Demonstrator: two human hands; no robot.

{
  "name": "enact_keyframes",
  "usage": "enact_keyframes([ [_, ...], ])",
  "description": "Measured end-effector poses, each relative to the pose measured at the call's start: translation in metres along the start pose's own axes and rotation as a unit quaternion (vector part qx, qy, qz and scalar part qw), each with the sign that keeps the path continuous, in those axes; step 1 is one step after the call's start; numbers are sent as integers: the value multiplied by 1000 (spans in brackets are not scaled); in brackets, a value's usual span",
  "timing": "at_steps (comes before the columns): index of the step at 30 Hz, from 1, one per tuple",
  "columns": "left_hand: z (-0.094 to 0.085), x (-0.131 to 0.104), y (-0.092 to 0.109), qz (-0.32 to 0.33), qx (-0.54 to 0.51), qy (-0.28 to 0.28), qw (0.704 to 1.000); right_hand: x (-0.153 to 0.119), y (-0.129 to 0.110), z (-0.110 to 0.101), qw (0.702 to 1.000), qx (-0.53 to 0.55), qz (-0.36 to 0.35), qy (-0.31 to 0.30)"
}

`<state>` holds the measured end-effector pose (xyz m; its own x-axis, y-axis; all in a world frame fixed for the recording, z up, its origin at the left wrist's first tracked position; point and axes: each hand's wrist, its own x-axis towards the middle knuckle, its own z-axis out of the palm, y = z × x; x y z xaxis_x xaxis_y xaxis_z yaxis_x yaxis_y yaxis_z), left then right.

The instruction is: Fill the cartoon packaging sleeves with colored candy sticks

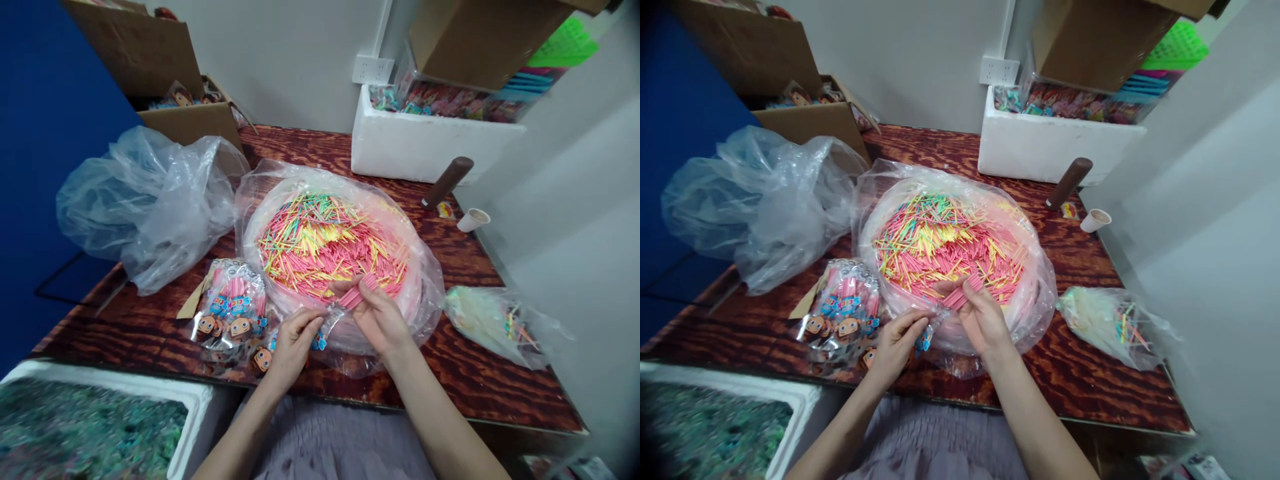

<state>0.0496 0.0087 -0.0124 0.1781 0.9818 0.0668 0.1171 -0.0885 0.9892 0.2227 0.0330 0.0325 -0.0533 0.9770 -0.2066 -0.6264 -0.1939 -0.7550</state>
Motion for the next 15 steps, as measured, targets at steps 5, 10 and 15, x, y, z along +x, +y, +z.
enact_keyframes([
  [5, 2, -2, 0, -5, 12, -16, 1000, -1, -12, -1, 999, 47, -12, 12],
  [10, 3, 0, 0, -28, -39, -2, 999, 2, -12, 8, 996, 90, -10, 18],
  [15, 2, -3, -3, -42, -75, 16, 996, -8, 2, 14, 1000, 17, 2, 24],
])
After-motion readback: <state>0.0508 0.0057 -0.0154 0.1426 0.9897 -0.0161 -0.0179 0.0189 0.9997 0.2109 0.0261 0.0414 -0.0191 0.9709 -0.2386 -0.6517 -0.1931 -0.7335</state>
